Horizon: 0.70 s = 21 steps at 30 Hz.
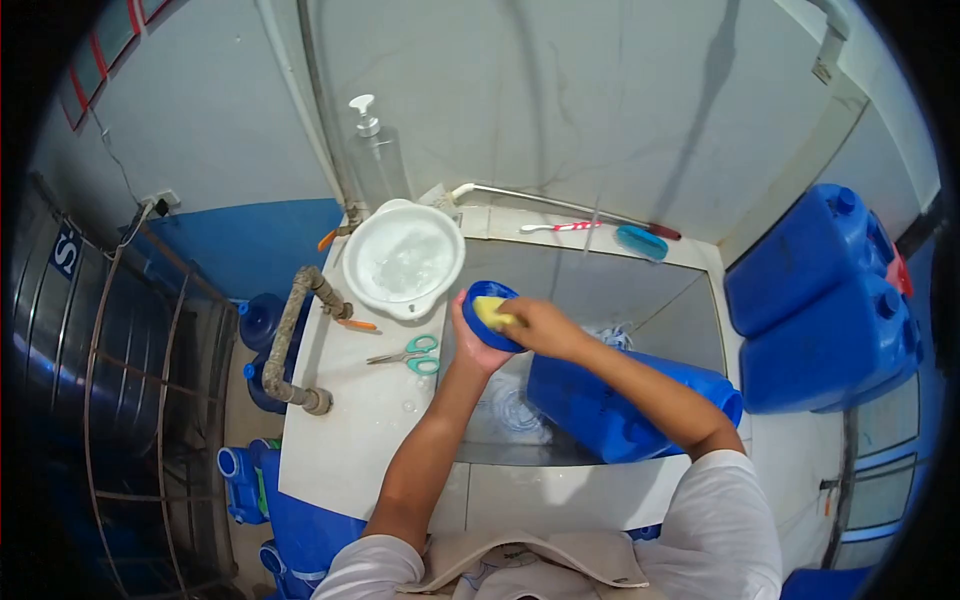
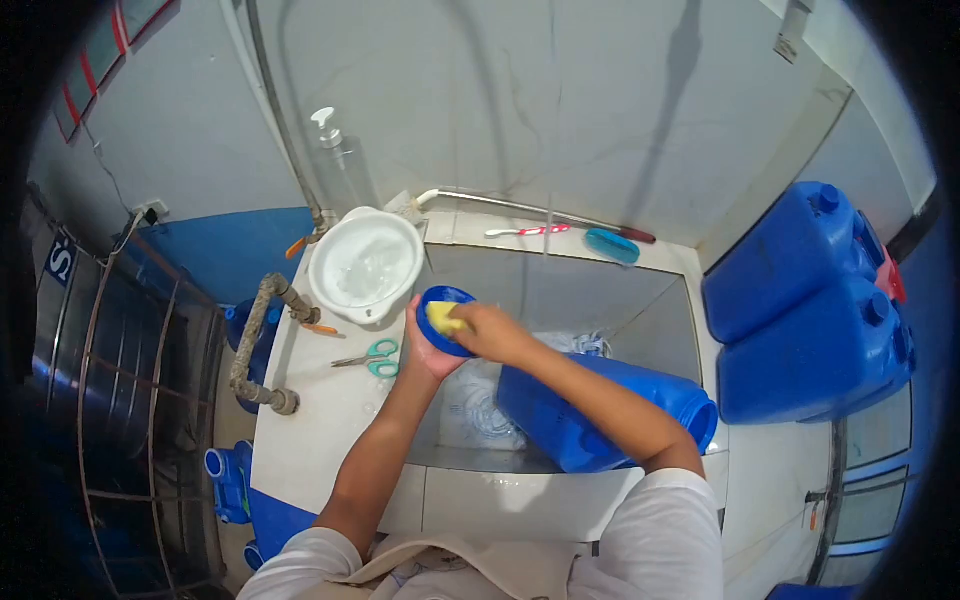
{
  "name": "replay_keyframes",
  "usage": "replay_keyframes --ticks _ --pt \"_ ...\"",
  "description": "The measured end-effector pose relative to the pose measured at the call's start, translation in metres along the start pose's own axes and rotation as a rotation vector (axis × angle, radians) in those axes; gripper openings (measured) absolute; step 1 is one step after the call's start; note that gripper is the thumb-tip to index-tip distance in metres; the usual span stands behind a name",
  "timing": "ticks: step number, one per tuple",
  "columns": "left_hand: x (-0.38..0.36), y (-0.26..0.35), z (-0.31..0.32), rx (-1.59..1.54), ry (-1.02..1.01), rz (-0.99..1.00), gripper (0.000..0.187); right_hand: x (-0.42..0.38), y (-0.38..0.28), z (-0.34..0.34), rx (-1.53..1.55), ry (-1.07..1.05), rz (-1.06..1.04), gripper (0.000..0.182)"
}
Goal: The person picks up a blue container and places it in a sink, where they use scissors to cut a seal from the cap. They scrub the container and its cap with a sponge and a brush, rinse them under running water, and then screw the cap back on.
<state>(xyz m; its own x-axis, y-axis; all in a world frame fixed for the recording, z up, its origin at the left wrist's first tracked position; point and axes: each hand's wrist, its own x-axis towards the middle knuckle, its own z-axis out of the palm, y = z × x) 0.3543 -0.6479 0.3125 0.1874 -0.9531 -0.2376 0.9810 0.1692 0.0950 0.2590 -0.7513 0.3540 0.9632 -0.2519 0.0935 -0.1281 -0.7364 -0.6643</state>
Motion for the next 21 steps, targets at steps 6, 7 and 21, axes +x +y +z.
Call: replay_keyframes --ticks 6,7,21 --pt "0.005 -0.005 0.003 0.146 0.089 0.015 0.061 0.012 0.017 0.003 -0.174 -0.097 0.215 0.025" --pt "0.006 0.002 0.006 0.187 0.126 0.06 0.059 0.01 0.014 0.006 -0.17 -0.092 0.211 0.025" --pt "-0.006 0.011 0.003 0.213 0.122 0.241 0.055 0.007 -0.018 0.019 -0.038 0.019 -0.191 0.013"
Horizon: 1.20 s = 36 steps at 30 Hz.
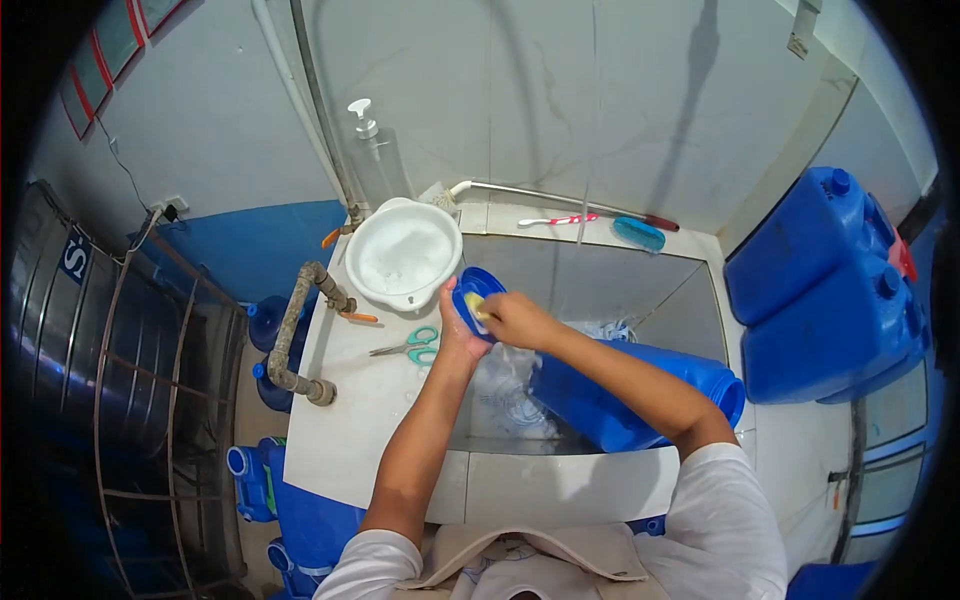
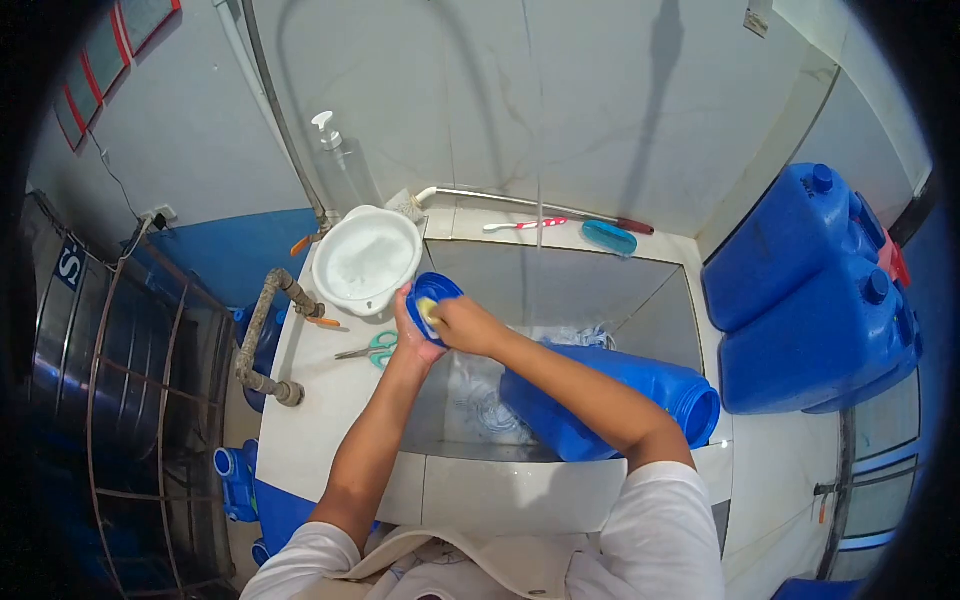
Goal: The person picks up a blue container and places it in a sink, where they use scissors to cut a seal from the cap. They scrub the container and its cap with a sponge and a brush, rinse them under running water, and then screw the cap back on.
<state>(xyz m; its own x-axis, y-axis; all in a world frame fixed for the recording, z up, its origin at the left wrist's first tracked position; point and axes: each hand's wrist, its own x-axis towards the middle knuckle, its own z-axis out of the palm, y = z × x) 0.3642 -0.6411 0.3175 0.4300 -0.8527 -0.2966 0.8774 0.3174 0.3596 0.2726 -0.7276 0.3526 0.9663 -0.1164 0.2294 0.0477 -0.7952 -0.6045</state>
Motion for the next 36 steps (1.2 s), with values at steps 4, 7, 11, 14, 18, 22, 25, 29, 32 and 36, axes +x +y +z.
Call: replay_keyframes --ticks 4,7,11,14,18,22,25,29,32,36 --pt "-0.019 -0.004 0.023 -0.068 -0.001 -0.029 0.056 0.027 0.033 0.009 -0.188 0.159 -0.029 0.012" --pt "-0.013 0.01 0.013 0.007 -0.041 0.06 0.051 0.006 0.008 -0.003 -0.153 -0.02 0.131 0.017" --pt "-0.013 0.004 -0.002 -0.028 0.011 0.014 0.052 0.015 -0.022 -0.022 0.021 -0.2 0.129 0.02" --pt "-0.019 -0.009 0.002 -0.185 -0.025 0.072 0.058 0.07 -0.029 -0.027 -0.078 -0.072 0.137 0.021" --pt "-0.012 -0.017 -0.022 -0.111 -0.036 -0.069 0.066 0.121 -0.013 -0.018 -0.047 0.179 0.084 0.026" --pt "-0.002 -0.017 0.0 -0.055 -0.015 -0.035 0.059 0.111 0.079 -0.06 -0.102 -0.155 -0.015 0.024" --pt "0.028 -0.027 0.013 -0.047 -0.097 -0.089 0.052 0.051 0.064 -0.141 0.822 0.135 0.735 0.015" --pt "0.079 -0.053 0.04 0.001 -0.151 -0.157 0.041 0.04 0.085 -0.161 0.765 0.321 0.801 0.011" --pt "0.117 -0.065 0.051 -0.034 -0.202 -0.219 0.04 0.046 0.081 -0.165 0.588 0.282 0.8 0.009" --pt "0.125 -0.072 0.071 0.267 -0.052 0.0 0.052 0.049 0.093 -0.168 0.426 0.146 0.784 0.011"
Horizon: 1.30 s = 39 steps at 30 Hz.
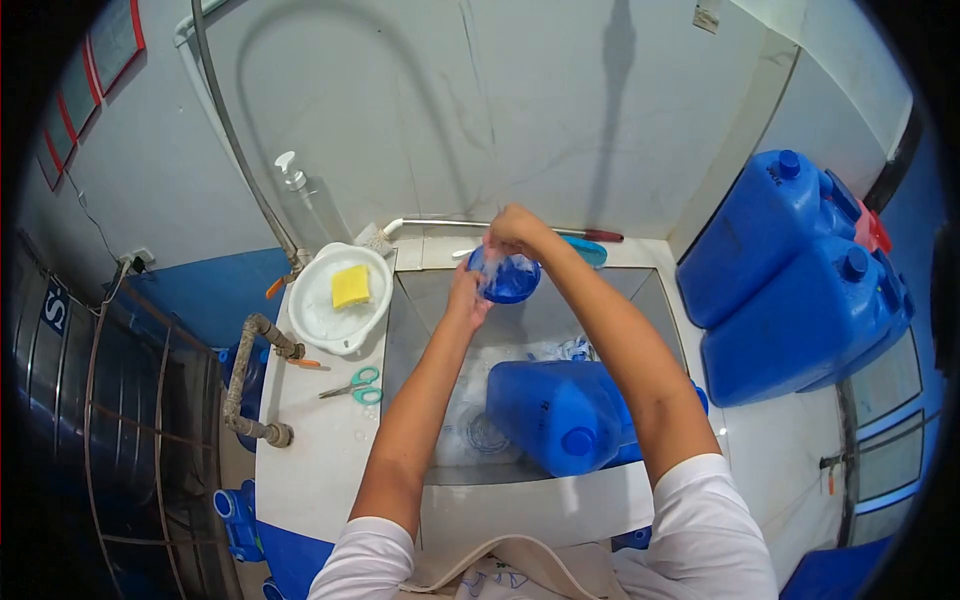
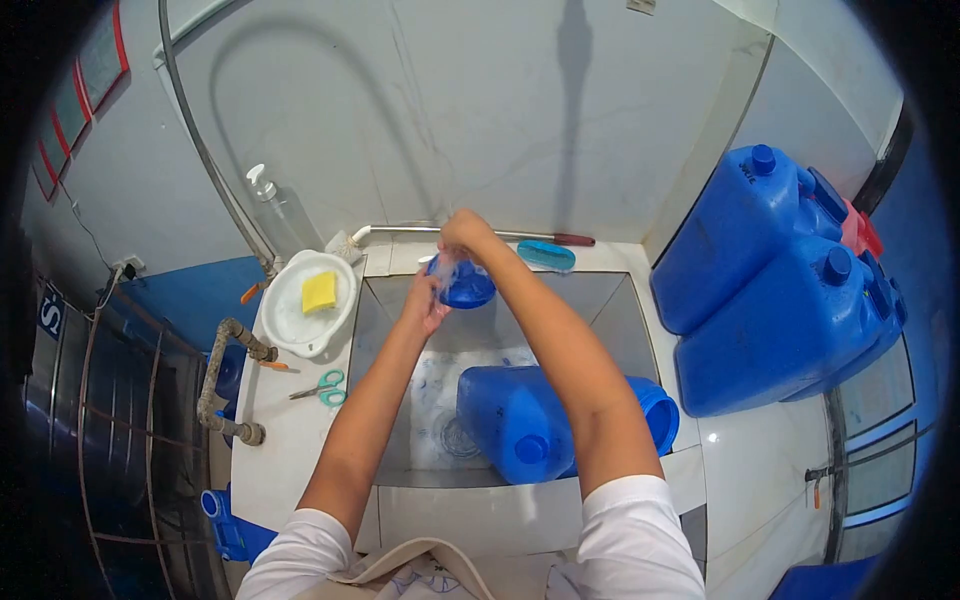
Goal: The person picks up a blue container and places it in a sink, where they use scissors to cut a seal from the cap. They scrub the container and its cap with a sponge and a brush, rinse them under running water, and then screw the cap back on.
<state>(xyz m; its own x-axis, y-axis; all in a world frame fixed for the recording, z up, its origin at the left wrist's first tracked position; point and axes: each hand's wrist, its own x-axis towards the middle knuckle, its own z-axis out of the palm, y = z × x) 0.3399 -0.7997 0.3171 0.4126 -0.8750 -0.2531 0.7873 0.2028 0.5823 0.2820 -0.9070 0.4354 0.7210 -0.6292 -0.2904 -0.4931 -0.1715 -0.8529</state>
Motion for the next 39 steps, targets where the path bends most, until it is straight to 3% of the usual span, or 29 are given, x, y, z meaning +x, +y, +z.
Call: replay_keyframes --ticks 2,3,5,6,7,9,10,12,13,15,16,18,20,22,24,25,27,31,33,37,39 --pt "-0.001 0.005 -0.006 0.229 0.082 0.304 0.058 0.022 0.018 0.003 -0.187 -0.042 -0.237 0.01" --pt "-0.018 0.013 0.003 0.278 0.138 0.264 0.063 0.007 0.007 0.005 -0.184 -0.05 -0.239 0.01" --pt "-0.044 0.024 0.018 0.402 0.164 0.288 0.064 -0.015 -0.011 0.002 0.165 -0.02 -0.001 0.008" --pt "-0.052 0.024 0.019 0.527 0.187 0.3 0.065 -0.013 -0.008 0.003 0.168 -0.026 -0.002 0.008" --pt "-0.052 0.024 0.013 0.529 0.192 0.301 0.065 -0.013 -0.007 0.003 0.164 -0.005 -0.032 0.008" --pt "-0.036 0.02 -0.012 0.156 0.235 0.307 0.056 -0.011 -0.007 0.001 0.16 0.02 -0.066 0.008" --pt "-0.029 0.017 -0.022 0.16 0.231 0.308 0.056 -0.01 -0.009 0.0 0.135 0.003 -0.053 0.008" --pt "-0.022 0.009 -0.04 -0.13 0.15 0.174 0.038 -0.014 -0.012 -0.001 0.117 -0.012 -0.04 0.008" --pt "-0.019 0.004 -0.044 -0.125 0.15 0.173 0.038 -0.018 -0.014 -0.002 0.166 -0.027 -0.043 0.008" --pt "-0.013 -0.01 -0.049 -0.367 0.308 -0.009 0.023 -0.02 -0.016 -0.002 0.215 -0.037 -0.046 0.008" --pt "-0.009 -0.014 -0.052 -0.366 0.303 -0.011 0.023 -0.02 -0.018 -0.004 0.198 -0.04 -0.044 0.009" --pt "0.007 -0.029 -0.067 -0.448 0.05 -0.35 0.021 -0.004 -0.01 -0.007 0.179 -0.037 -0.04 0.011" --pt "0.025 -0.039 -0.071 -0.314 0.061 -0.408 0.021 0.022 0.006 -0.006 -0.084 -0.071 -0.279 0.01" --pt "0.027 -0.04 -0.06 -0.178 0.073 -0.461 0.021 -0.014 -0.018 -0.009 0.069 -0.069 -0.162 0.011" --pt "0.012 -0.03 -0.034 0.41 0.259 -0.111 0.02 -0.027 -0.026 -0.008 0.229 -0.061 -0.049 0.014" --pt "0.005 -0.025 -0.025 0.417 0.256 -0.114 0.02 -0.028 -0.025 -0.007 0.177 -0.025 -0.069 0.014" --pt "0.0 -0.014 -0.018 0.751 0.194 0.136 0.022 -0.018 -0.018 -0.006 0.134 0.019 -0.092 0.014" --pt "-0.002 0.009 -0.007 0.958 0.235 0.194 0.031 -0.007 -0.009 -0.002 0.193 0.008 -0.094 0.012" --pt "-0.006 0.023 0.001 1.24 0.249 0.283 0.032 -0.014 -0.015 -0.004 0.167 -0.001 -0.095 0.011" --pt "-0.023 0.038 0.017 1.38 0.277 0.346 0.029 -0.01 -0.019 -0.008 -0.074 0.075 -0.167 0.012" --pt "-0.018 0.033 0.003 1.545 0.258 0.789 0.029 0.005 -0.009 -0.004 -0.202 0.13 -0.226 0.012"
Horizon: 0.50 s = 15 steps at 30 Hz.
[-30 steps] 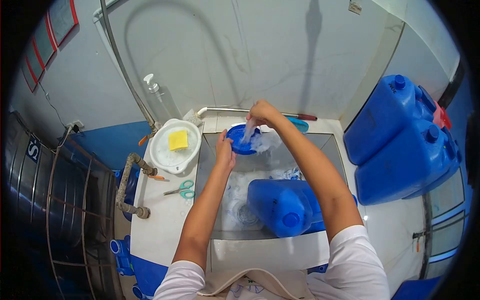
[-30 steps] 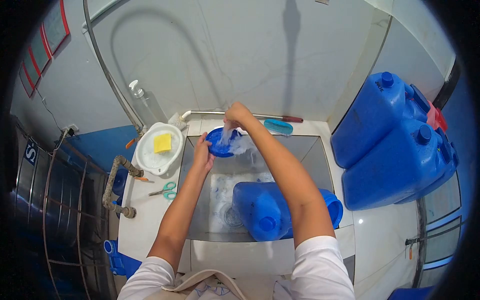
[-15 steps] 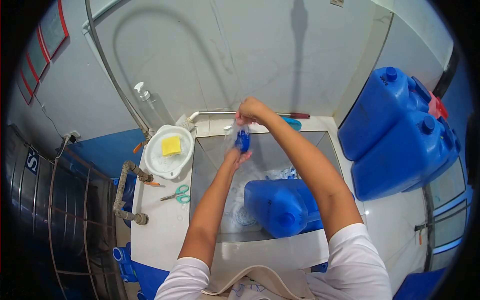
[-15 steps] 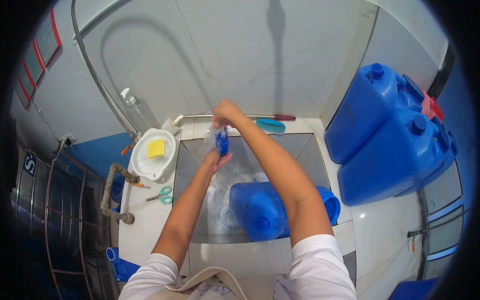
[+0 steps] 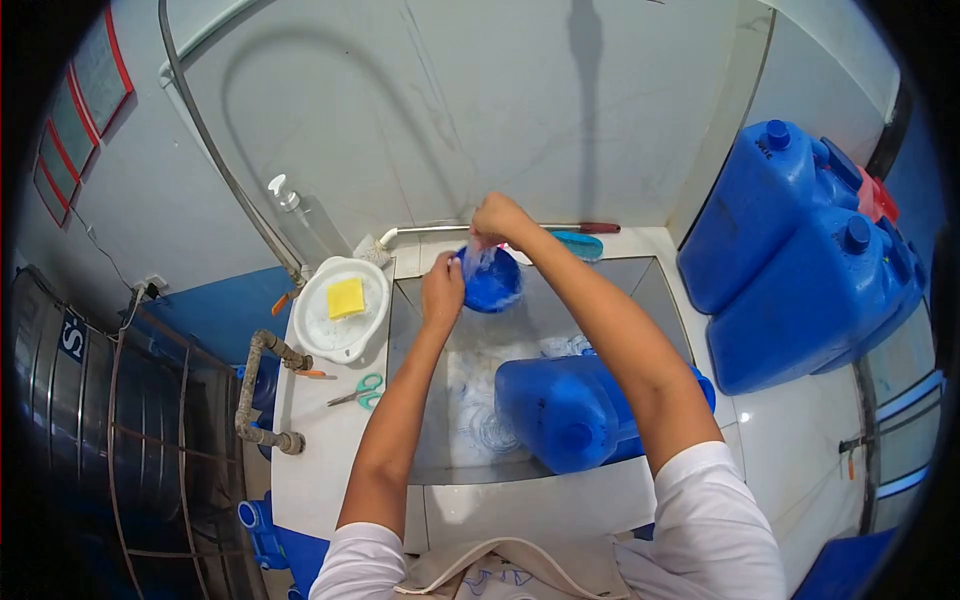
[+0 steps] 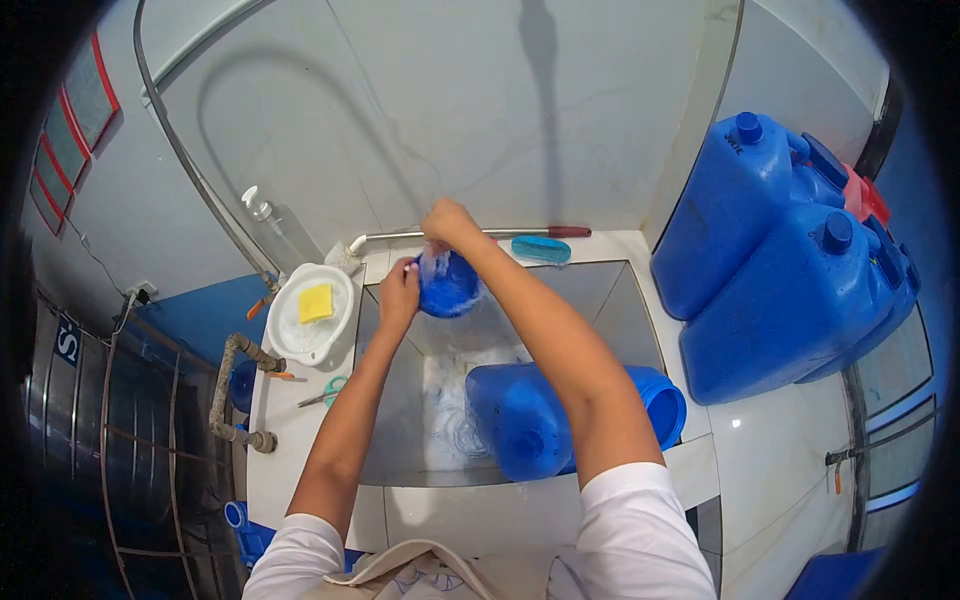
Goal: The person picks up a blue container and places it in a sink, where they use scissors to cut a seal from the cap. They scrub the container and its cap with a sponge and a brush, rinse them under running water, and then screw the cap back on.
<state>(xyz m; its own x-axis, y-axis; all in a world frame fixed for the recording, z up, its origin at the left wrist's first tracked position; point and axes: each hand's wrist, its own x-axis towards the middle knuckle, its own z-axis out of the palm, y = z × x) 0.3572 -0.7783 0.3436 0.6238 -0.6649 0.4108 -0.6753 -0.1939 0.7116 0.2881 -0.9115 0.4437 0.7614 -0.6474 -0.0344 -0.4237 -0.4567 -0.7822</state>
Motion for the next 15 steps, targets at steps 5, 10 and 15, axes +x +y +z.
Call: replay_keyframes --ticks 5,10,15 --pt "-0.004 -0.037 0.038 -0.559 0.128 -0.137 0.027 -0.001 -0.002 -0.005 -0.031 -0.03 -0.095 0.013" --pt "-0.009 -0.01 0.033 -1.224 -0.214 -0.905 0.022 -0.017 -0.015 -0.009 0.348 -0.077 0.073 0.011" --pt "-0.005 -0.011 0.039 -0.905 -0.262 -0.753 0.021 -0.02 -0.017 -0.009 0.584 -0.081 0.203 0.006"
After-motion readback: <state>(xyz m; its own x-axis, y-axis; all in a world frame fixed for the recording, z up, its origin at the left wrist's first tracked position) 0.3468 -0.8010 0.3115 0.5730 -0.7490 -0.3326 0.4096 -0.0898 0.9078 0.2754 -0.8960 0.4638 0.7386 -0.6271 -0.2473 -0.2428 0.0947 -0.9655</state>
